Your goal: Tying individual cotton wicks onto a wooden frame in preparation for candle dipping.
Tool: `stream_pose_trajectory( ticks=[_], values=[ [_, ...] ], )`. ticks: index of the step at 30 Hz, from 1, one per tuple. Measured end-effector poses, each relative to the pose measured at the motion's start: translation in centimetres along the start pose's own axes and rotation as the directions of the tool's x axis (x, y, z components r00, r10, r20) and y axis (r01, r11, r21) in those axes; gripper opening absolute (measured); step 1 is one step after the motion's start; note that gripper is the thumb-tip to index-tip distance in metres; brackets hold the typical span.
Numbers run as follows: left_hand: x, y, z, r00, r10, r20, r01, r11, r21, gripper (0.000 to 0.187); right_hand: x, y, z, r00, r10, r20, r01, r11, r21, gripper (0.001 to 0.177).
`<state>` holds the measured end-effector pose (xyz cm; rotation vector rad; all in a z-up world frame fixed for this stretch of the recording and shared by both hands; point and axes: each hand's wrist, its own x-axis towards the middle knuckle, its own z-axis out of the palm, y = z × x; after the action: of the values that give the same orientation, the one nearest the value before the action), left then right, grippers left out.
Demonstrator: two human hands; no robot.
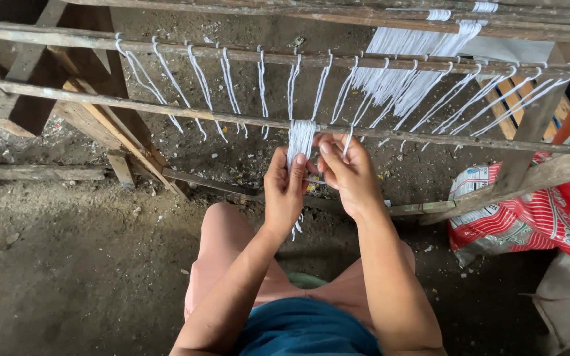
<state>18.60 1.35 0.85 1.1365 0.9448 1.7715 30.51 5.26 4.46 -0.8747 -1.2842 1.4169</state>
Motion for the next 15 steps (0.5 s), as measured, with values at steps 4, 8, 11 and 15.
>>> stream_pose_trajectory(
  ticks=[4,8,11,15],
  values=[
    [0.0,0.1,0.0,1.000,-0.006,-0.009,0.006,0.999,0.033,0.017,0.4,0.2,0.2,1.000,-0.017,0.003,0.017,0.998,-0.065,0.011],
    [0.0,0.1,-0.2,1.000,-0.019,-0.014,0.019,0.999,0.032,0.020,0.9,-0.3,-0.2,0.999,0.042,-0.017,-0.042,0.999,-0.006,0.011],
    [-0.1,0.5,0.2,0.999,0.015,-0.030,-0.013,0.996,0.090,0.017,0.5,-0.5,0.4,0.998,0.050,0.030,-0.049,0.998,-0.035,0.014],
    [-0.1,-0.2,0.4,0.999,-0.009,-0.037,0.011,0.998,0.063,0.020,1.0,0.6,-0.7,0.999,0.003,-0.048,-0.001,0.999,0.043,0.014]
  ],
)
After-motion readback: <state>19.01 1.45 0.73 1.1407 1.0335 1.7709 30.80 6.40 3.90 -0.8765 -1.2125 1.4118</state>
